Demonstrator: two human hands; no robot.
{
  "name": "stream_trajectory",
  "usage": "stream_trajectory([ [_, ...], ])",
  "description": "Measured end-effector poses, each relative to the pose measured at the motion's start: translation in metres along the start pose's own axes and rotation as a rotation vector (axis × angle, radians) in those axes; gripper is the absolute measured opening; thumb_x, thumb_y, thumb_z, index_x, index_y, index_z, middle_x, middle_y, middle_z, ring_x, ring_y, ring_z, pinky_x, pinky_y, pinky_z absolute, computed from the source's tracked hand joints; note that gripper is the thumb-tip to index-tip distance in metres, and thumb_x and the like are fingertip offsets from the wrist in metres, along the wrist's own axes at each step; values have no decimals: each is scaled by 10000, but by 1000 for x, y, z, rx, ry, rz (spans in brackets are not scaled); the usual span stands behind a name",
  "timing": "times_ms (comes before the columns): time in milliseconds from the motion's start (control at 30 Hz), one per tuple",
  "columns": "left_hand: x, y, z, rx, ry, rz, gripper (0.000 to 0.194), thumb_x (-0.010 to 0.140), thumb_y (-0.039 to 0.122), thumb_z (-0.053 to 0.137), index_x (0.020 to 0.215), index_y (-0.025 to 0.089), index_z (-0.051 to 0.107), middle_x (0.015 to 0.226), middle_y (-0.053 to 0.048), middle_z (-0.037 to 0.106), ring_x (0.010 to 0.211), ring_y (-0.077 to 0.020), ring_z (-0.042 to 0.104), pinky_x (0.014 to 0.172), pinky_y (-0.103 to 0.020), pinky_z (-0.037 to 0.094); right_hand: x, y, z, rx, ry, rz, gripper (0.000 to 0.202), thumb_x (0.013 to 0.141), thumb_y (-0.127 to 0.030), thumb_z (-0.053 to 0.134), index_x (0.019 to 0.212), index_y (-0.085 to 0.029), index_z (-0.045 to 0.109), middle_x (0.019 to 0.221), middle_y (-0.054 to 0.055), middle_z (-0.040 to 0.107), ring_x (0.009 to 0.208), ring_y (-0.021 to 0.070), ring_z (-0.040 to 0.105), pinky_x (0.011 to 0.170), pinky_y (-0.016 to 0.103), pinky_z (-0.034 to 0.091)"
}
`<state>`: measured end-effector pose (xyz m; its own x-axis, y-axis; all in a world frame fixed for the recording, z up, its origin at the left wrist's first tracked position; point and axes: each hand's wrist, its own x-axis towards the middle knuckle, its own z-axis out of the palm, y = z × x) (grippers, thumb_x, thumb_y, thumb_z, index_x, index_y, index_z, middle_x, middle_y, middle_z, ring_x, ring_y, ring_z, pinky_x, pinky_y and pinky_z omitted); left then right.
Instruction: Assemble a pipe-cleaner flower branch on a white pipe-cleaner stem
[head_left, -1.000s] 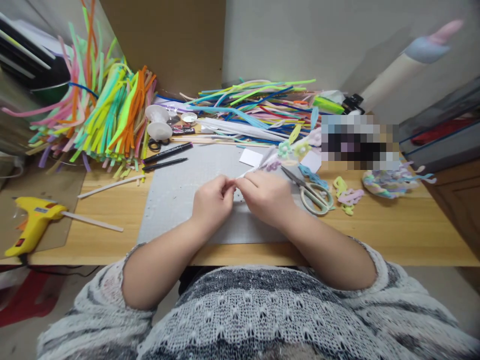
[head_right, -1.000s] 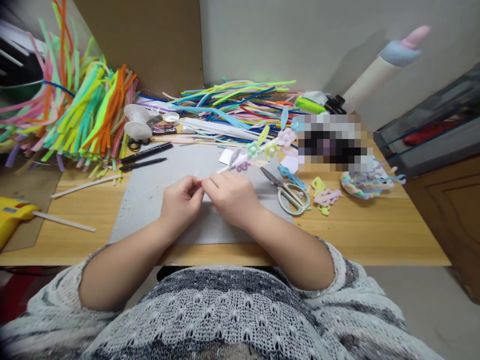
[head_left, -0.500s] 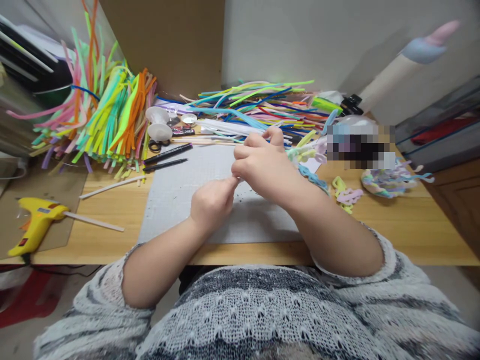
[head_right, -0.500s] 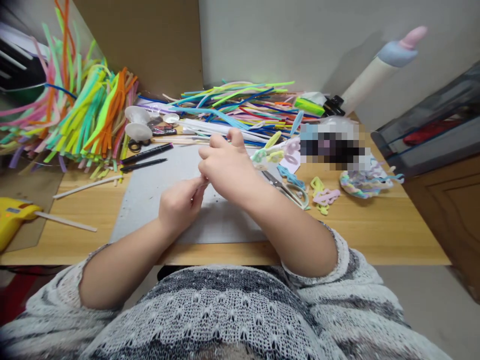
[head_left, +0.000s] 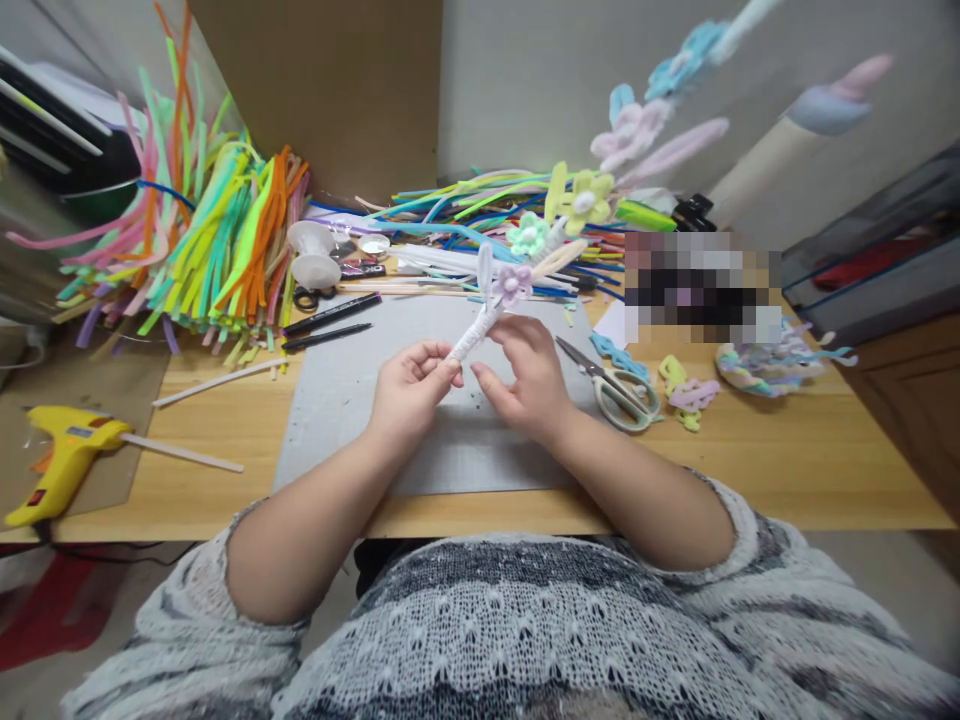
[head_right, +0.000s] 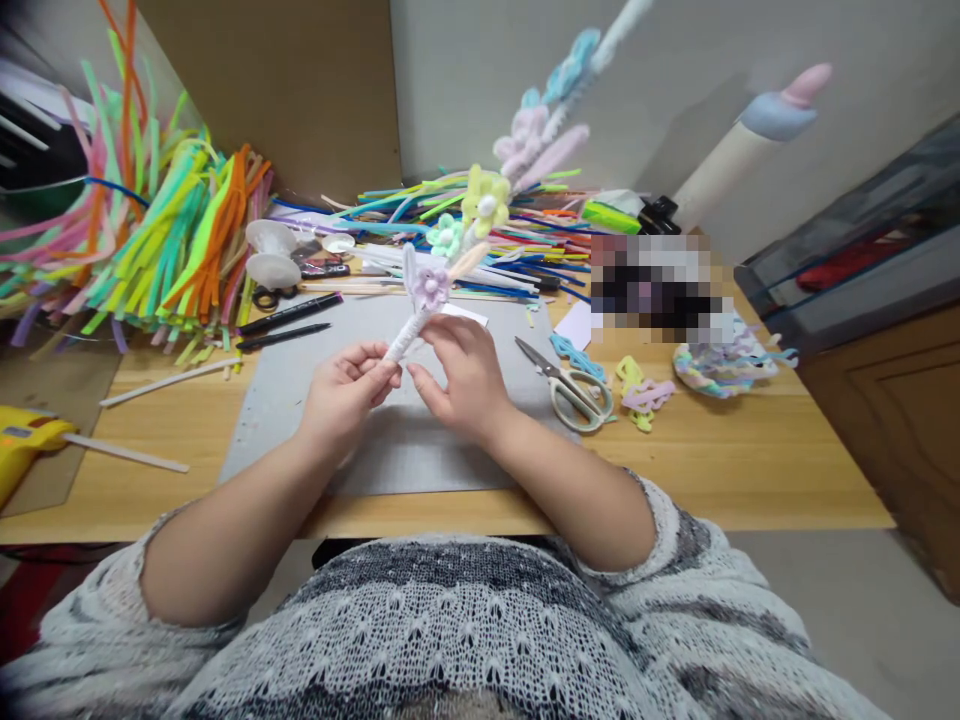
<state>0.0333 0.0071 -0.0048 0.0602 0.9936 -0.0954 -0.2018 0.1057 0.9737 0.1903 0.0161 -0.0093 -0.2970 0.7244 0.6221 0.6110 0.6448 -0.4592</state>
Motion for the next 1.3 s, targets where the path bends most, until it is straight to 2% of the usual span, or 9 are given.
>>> stream_trajectory([
  [133, 1, 2, 0, -151, -82, -86, 289, 636, 283, 688, 821, 124, 532, 535, 29, 547, 379, -24, 321, 384, -178, 187, 7, -1, 7, 264, -182, 44, 187, 863, -266, 427, 860, -187, 597, 819, 41, 629, 808, 149, 565, 752, 284, 423],
  [200, 1, 2, 1, -180, -122, -94, 292, 638, 282, 683, 828, 128, 522, 548, 23, 559, 381, -29, 332, 383, -180, 189, 8, -2, 7, 327, -163, 89, 194, 871, -243, 416, 836, -185, 598, 778, 27, 626, 740, 124, 563, 691, 244, 424],
  [333, 1, 0, 2, -179, -174, -96, 312, 661, 278, 662, 899, 147, 510, 573, 16, 583, 394, -43, 372, 391, -182, 217, 7, -2, 4, 262, -70, 128, 154, 846, -233, 458, 824, -180, 601, 758, 28, 624, 718, 126, 555, 668, 235, 413],
  [567, 2, -7, 2, -93, -18, 32, 266, 685, 264, 649, 878, 146, 510, 551, 27, 577, 391, -37, 369, 401, -176, 247, 7, -7, 1, 144, -211, 102, 180, 839, -184, 435, 849, -176, 615, 784, 33, 643, 704, 123, 556, 657, 232, 397],
  [733, 3, -12, 0, 59, 49, 100, 203, 724, 260, 613, 859, 147, 511, 592, 16, 595, 454, -52, 452, 458, -181, 327, 2, -11, -2, 11, -227, 81, 183, 835, -198, 444, 747, -164, 601, 656, 14, 583, 616, 109, 500, 591, 227, 347],
  [967, 0, -16, -3, 436, 79, 237, 103, 757, 219, 545, 839, 158, 531, 739, -28, 647, 694, -132, 610, 649, -249, 448, 3, -16, -7, -213, -276, -153, 215, 868, -187, 380, 821, -154, 588, 755, 45, 602, 706, 131, 500, 631, 259, 326],
  [1133, -7, -11, -3, 941, 18, 388, 68, 767, 164, 485, 799, 175, 543, 725, -22, 635, 658, -142, 578, 599, -258, 410, 15, -11, -11, -519, -253, -349, 224, 899, -235, 366, 789, -195, 557, 768, 19, 595, 812, 157, 473, 700, 328, 287],
  [1200, -8, -11, -3, 1131, -8, 471, 74, 774, 165, 474, 783, 174, 547, 709, -30, 627, 633, -151, 559, 575, -265, 383, 20, -10, -13, -586, -242, -360, 215, 902, -247, 381, 768, -210, 545, 872, 2, 607, 935, 165, 455, 780, 367, 264],
  [1300, -9, -13, -4, 1294, -2, 615, 130, 816, 207, 444, 768, 168, 558, 675, -45, 615, 626, -161, 549, 569, -274, 363, 27, -12, -16, -606, -259, -274, 199, 890, -254, 423, 753, -222, 564, 1058, -23, 578, 1091, 178, 380, 875, 423, 205],
])
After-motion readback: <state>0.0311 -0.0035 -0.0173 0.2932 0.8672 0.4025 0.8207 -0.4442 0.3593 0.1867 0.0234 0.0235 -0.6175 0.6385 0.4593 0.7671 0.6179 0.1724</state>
